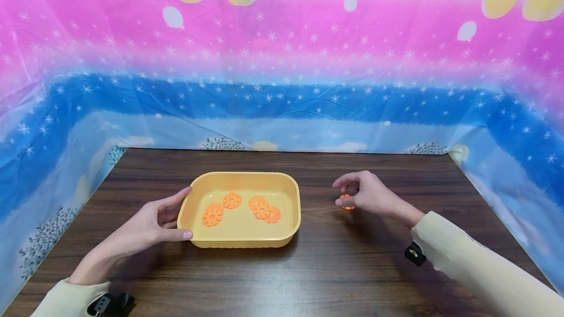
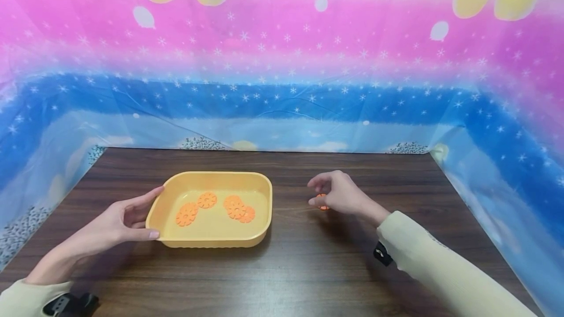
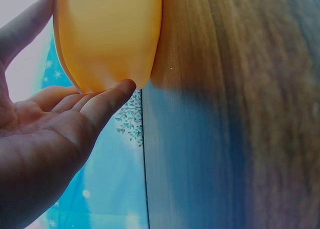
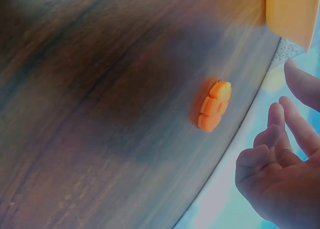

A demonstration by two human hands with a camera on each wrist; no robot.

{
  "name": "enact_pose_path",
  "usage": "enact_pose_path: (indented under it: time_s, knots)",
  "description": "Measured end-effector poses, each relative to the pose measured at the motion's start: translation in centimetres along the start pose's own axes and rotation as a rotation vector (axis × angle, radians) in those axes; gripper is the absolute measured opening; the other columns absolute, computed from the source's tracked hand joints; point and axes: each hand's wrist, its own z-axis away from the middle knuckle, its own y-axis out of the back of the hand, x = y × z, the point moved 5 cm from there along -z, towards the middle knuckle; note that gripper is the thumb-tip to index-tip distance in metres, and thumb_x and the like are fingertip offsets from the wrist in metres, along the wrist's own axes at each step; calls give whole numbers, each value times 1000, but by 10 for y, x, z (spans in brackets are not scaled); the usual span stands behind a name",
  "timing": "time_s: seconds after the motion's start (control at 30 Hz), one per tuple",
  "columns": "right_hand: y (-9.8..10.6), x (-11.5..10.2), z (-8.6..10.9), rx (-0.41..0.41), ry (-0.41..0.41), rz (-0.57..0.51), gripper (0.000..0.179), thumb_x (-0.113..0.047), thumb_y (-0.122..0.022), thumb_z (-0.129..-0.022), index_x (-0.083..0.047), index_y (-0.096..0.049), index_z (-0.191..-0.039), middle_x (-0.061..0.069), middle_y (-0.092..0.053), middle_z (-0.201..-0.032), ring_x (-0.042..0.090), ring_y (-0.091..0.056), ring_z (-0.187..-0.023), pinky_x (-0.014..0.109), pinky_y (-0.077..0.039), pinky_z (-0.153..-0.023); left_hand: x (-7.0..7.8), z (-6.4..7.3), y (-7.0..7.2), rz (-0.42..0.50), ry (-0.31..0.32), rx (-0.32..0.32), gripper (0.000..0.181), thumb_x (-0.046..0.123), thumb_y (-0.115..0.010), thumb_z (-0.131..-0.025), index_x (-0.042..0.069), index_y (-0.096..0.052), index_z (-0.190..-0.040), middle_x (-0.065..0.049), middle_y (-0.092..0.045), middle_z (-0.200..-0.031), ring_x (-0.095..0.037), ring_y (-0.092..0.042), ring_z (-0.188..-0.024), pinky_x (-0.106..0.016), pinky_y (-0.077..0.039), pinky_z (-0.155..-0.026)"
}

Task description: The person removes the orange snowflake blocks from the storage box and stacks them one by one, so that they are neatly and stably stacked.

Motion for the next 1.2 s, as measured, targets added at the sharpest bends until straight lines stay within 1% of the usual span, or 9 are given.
enact_pose_path:
  time_s: [0.2,0.4,0.5,0.6,0.73,0.87,1.0,1.07,1.2]
  knots:
    - [-2,-7,-5,-2,17,26,35,-12,-86,-89,-4,-75,-121,12,-66,-101,21,-50,-66,29,-42,-53,-1,0,0,1,-6,4,104,6,-84,-91,2,-14,-168,-30,-20,-169,-46,-38,-146,-28,-54,-100]
    - [-5,-18,-10,-16,38,39,35,-14,-86,-89,-5,-76,-122,15,-67,-103,20,-49,-63,28,-41,-51,-2,0,1,8,-6,10,104,5,-84,-90,2,-15,-168,-29,-18,-170,-46,-35,-147,-28,-54,-100]
    - [-6,-24,-12,-23,43,39,36,-14,-87,-89,-5,-76,-122,14,-69,-103,21,-49,-64,28,-40,-53,-2,0,1,6,-6,13,104,6,-84,-90,2,-15,-168,-28,-18,-170,-47,-35,-148,-28,-54,-100]
    - [-7,-31,-14,-22,52,44,34,-15,-87,-89,-8,-77,-120,9,-69,-102,23,-49,-65,29,-40,-55,-1,0,1,9,-8,11,104,6,-84,-90,2,-15,-168,-29,-19,-170,-47,-35,-147,-29,-54,-100]
    - [-9,-38,-18,-21,77,46,32,-15,-88,-88,-12,-78,-118,7,-69,-101,24,-51,-66,29,-41,-58,-1,1,1,21,-14,6,104,5,-84,-90,2,-15,-168,-29,-19,-169,-48,-36,-147,-29,-54,-99]
    - [-13,-46,-21,-27,103,37,33,-15,-89,-87,-12,-78,-118,5,-70,-100,25,-53,-68,30,-43,-58,-1,0,0,30,-19,1,103,4,-83,-90,1,-15,-168,-28,-19,-169,-48,-35,-147,-29,-54,-99]
    - [-17,-54,-24,-37,117,40,34,-15,-89,-87,-11,-78,-119,0,-68,-99,23,-54,-70,30,-45,-58,-2,0,0,28,-12,-1,104,4,-83,-90,1,-14,-168,-29,-18,-169,-47,-35,-147,-29,-54,-100]
    - [-19,-59,-26,-43,128,45,34,-15,-89,-87,-10,-78,-119,0,-68,-99,22,-54,-71,31,-46,-60,-2,0,0,24,-6,1,105,5,-84,-90,2,-14,-168,-29,-18,-170,-47,-35,-148,-28,-54,-100]
    - [-21,-68,-29,-52,155,59,34,-15,-89,-87,-9,-78,-119,6,-69,-101,22,-54,-73,33,-47,-62,-2,-1,1,22,1,0,105,6,-84,-90,3,-14,-168,-29,-18,-169,-46,-36,-147,-29,-53,-101]
